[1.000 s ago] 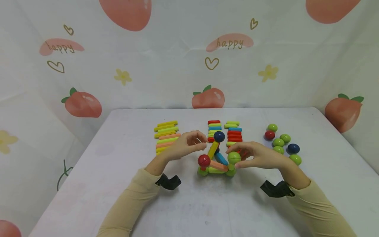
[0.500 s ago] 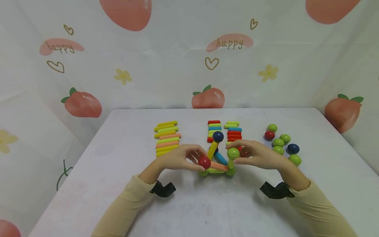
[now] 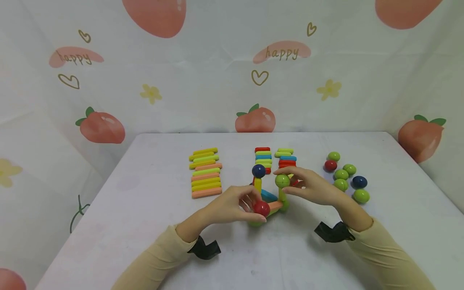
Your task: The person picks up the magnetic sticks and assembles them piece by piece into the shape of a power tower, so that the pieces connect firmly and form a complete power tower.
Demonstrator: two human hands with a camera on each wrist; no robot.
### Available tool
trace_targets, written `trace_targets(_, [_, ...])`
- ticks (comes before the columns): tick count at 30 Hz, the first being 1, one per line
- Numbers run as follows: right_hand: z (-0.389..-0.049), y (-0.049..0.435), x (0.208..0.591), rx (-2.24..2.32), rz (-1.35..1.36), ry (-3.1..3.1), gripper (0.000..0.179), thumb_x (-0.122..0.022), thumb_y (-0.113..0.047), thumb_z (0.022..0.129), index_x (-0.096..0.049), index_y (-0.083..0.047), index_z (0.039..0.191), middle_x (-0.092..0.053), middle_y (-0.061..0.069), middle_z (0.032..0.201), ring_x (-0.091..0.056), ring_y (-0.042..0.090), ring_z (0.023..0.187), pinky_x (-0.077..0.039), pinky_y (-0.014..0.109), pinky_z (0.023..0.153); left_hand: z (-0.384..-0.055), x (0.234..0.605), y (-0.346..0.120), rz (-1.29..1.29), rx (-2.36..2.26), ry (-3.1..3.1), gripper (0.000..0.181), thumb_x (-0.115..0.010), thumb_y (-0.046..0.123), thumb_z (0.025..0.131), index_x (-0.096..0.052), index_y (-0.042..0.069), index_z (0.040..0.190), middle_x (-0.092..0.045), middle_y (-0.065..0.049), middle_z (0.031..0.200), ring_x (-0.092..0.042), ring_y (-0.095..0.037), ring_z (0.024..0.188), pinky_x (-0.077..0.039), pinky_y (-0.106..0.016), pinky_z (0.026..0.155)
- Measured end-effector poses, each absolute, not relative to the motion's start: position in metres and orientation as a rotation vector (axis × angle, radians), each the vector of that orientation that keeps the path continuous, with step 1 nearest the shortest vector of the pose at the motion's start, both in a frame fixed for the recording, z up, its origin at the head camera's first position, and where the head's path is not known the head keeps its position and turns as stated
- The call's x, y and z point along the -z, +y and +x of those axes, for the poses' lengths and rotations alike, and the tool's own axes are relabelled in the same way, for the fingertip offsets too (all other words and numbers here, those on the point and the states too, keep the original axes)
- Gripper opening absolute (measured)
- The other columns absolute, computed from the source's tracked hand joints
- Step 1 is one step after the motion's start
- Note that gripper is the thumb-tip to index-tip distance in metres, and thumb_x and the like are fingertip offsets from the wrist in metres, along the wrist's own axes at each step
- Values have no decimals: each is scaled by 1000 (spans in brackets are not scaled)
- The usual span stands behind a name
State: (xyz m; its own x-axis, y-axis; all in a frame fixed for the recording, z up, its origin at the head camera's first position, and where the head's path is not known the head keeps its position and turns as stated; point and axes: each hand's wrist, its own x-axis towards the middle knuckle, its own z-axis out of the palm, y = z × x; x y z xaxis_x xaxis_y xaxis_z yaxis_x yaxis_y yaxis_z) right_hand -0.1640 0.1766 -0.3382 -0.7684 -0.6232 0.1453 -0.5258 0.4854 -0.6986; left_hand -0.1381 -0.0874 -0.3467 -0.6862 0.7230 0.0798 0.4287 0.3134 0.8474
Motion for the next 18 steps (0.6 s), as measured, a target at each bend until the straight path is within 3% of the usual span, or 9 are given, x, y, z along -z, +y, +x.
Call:
trace_targets(10, [-163, 185, 338, 1193, -987, 2576, 39, -67, -12, 85, -52, -4, 120, -60, 10, 112, -55, 11, 84, -53, 20, 76, -134, 350, -78, 904, -1382, 2352, 32, -75, 22, 79, -58, 11, 103, -66, -3, 90, -58, -6, 77, -54, -19, 71])
trace_targets(18, [-161, 191, 339, 1196, -957, 2528, 40, -67, -14, 85, -50, -5, 120, -58, 9, 112, -56, 7, 85, -54, 20, 77, -138, 351, -81, 963, -1352, 2329, 36, -76, 22, 77, -58, 11, 106, -66, -4, 92, -59, -5, 79, -55, -22, 74])
